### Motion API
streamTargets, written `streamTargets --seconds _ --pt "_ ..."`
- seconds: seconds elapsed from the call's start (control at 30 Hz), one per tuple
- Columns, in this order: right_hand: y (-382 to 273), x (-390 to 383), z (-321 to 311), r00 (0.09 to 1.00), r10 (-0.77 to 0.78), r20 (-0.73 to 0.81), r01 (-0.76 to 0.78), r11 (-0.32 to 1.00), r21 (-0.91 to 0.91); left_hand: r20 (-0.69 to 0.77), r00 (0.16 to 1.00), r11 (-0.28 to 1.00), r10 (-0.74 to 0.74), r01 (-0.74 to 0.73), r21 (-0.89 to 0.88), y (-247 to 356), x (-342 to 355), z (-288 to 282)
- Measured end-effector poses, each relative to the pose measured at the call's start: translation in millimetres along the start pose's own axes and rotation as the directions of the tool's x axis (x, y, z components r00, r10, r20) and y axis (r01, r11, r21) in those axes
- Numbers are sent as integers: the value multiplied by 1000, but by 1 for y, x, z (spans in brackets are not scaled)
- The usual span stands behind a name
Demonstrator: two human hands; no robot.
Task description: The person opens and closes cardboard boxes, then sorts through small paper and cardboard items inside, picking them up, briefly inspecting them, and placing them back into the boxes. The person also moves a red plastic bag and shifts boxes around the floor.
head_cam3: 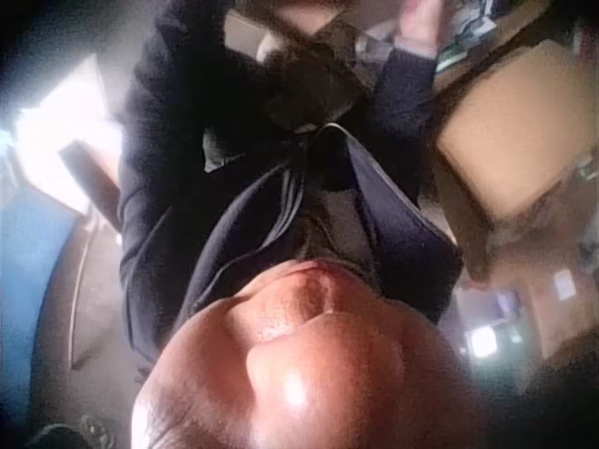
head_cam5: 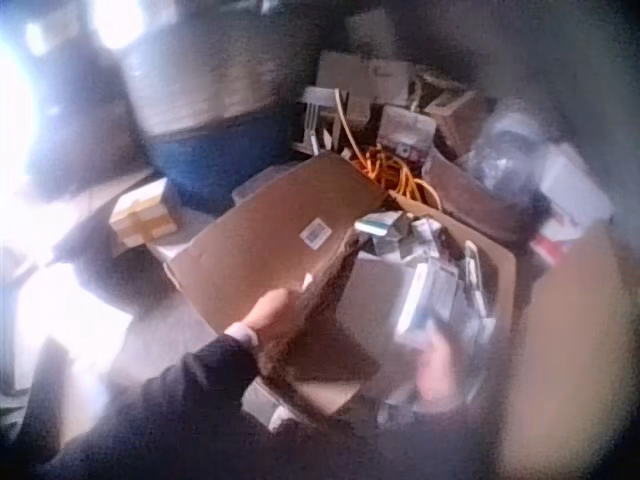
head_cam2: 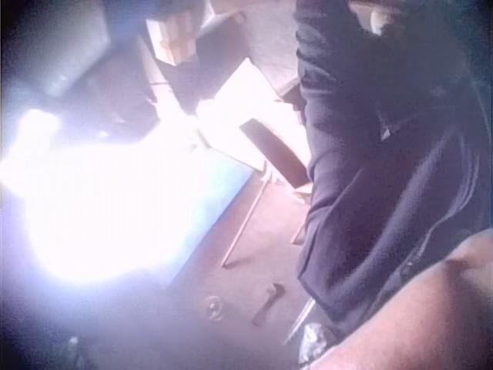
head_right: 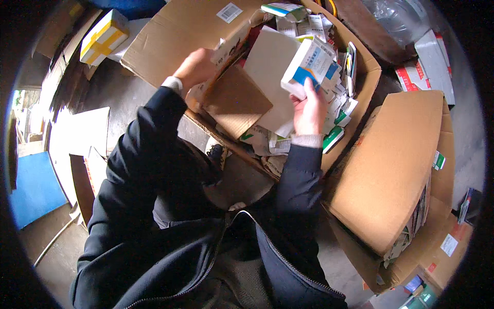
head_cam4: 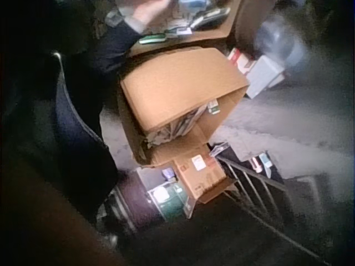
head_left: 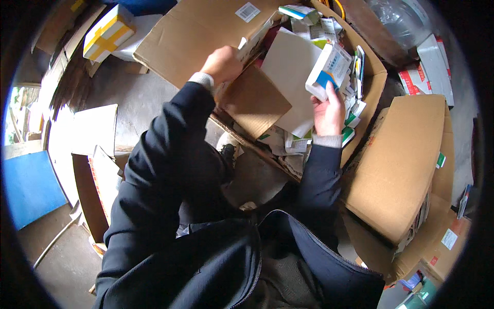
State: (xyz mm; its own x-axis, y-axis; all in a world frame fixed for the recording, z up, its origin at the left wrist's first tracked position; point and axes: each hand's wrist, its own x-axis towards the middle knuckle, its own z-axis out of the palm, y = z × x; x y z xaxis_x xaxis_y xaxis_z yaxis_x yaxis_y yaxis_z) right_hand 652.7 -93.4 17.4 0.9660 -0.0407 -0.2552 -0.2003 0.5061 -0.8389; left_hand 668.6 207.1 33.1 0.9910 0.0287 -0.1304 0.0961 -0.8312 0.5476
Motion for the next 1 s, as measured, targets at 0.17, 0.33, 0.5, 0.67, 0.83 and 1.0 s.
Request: streamTargets --seconds 0.17,0.33,0.5,0.67,0.83,1.0 --pt "-4 -28 45 973 -165 160 190 969 -157 80 992 364 100 38 -930 47 -33 -20" --pt "-14 -37 71 927 -272 258 373 618 -692 56 989 264 140 17 -964 89 -45 -9" --pt "-17 -11 55 849 -447 282 528 737 -422 -591 805 567 -57 -461 -683 59 -31 -48" --pt "54 12 5 984 -28 179 181 147 -973 -665 693 390 -279 -551 -738 27 -35 -71" --pt "98 9 6 939 249 239 124 403 -907 -626 731 394 -271 -509 -765 32 -33 -56" --pt "36 -30 -10 990 -63 127 117 864 -489 -776 589 493 -228 -618 -613 35 -35 -58"
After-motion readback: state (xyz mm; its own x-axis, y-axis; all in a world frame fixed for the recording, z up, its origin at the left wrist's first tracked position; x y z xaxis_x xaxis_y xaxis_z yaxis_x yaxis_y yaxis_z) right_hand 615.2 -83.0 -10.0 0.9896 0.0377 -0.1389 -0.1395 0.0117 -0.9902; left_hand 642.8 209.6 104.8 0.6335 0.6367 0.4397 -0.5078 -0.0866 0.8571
